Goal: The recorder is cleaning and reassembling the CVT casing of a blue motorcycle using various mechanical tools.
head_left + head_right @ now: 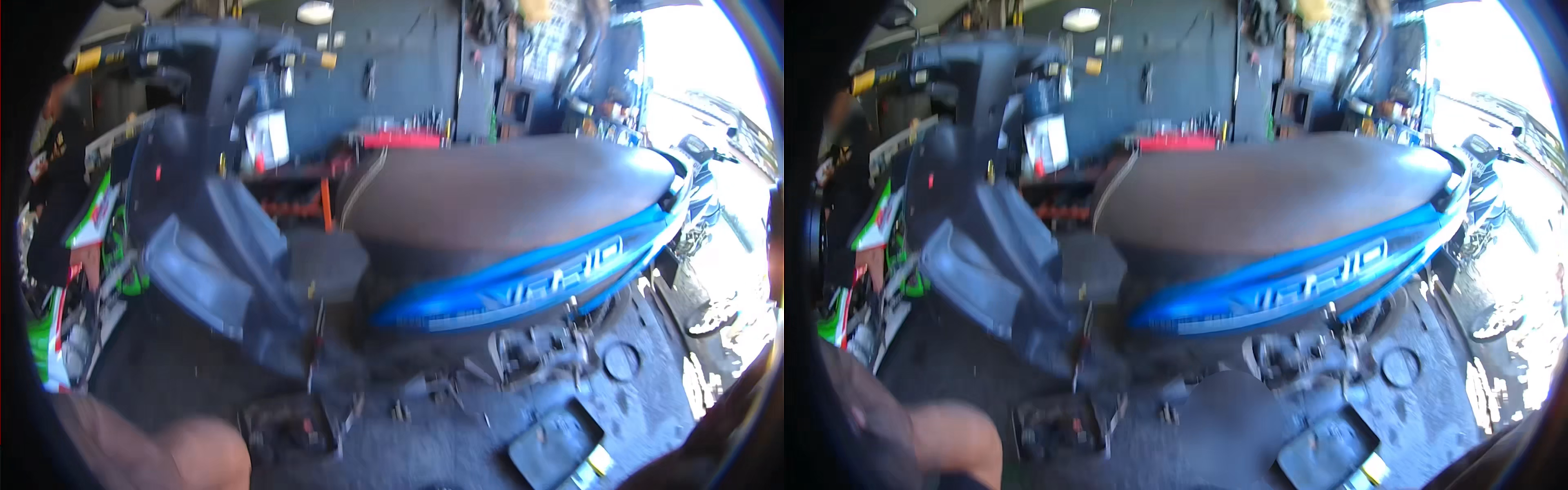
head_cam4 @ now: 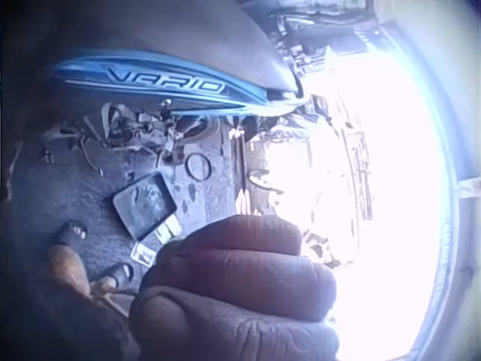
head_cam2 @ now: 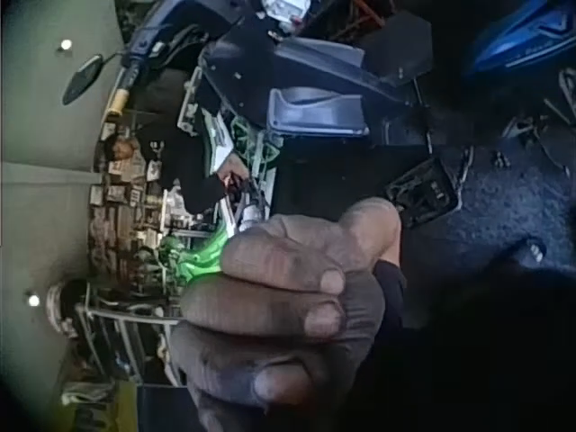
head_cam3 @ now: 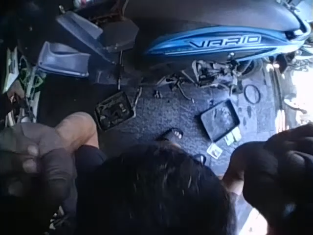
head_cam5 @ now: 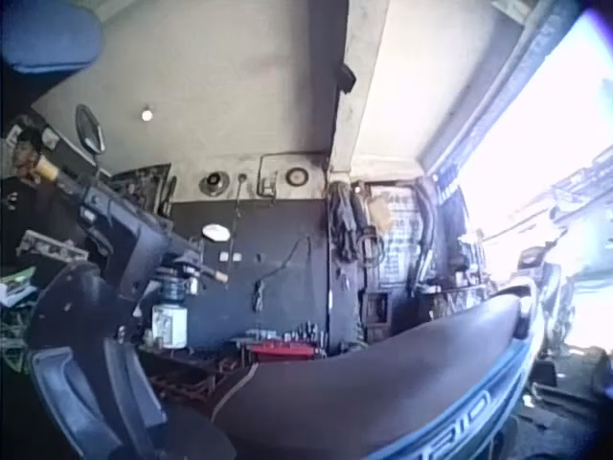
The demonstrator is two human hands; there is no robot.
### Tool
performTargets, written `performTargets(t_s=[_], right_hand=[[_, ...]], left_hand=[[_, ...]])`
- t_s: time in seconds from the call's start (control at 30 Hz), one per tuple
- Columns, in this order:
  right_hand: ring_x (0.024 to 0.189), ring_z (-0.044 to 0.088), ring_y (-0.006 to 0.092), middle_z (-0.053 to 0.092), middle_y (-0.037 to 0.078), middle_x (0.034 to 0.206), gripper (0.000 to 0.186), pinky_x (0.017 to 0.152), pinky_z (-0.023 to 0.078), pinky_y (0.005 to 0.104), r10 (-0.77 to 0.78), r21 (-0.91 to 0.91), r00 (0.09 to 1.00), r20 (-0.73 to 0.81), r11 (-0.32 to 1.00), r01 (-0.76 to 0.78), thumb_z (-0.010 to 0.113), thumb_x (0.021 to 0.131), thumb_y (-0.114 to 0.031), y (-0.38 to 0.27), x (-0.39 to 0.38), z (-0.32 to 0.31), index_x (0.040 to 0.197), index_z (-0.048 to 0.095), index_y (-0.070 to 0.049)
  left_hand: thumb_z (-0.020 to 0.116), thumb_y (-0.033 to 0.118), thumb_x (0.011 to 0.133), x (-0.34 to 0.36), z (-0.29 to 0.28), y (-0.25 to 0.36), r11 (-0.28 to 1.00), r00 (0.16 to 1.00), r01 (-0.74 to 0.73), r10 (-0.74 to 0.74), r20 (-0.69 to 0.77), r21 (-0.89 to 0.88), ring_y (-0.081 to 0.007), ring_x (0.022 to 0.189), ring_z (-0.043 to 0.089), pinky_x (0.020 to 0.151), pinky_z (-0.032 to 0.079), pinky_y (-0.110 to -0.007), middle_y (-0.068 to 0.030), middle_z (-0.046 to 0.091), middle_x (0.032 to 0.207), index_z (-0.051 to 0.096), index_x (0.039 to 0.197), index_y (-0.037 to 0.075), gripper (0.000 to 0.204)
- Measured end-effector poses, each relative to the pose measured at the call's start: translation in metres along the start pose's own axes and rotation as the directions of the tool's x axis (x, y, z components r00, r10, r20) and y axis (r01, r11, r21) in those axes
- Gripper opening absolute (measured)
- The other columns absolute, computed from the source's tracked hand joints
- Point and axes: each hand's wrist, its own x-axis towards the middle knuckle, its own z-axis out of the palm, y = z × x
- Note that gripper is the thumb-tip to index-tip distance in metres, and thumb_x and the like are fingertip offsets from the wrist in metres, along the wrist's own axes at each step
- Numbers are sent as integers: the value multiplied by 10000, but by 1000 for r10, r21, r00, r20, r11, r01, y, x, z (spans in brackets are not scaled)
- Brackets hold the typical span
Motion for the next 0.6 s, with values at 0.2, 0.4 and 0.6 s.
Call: performTargets(t_s=[0.2,0.4,0.6], right_hand=[[659,542,154,603,67,810,156,628,453,317,-98,-12,995,-31,995,98,623,881,-134,-6,4,-2,967,611,-4],[662,544,157,606,65,810,168,632,455,322,-131,-21,991,-25,991,130,626,869,-131,-10,5,5,979,604,-6],[664,546,160,609,63,810,183,637,457,327,-142,-14,990,9,990,142,629,858,-129,-19,12,7,992,597,-8]], left_hand=[[613,243,878,-10,-8,-3,998,999,-40,39,13,51,-146,760,506,642,441,-256,-22,526,898,537,1036,120,214],[573,236,915,-24,-7,-10,997,997,-76,75,26,29,-165,791,536,644,480,-275,-35,550,942,538,1100,124,218],[533,229,953,-32,-6,-13,996,996,-84,84,21,-15,-184,822,566,645,519,-293,-48,573,985,540,1164,129,233]])
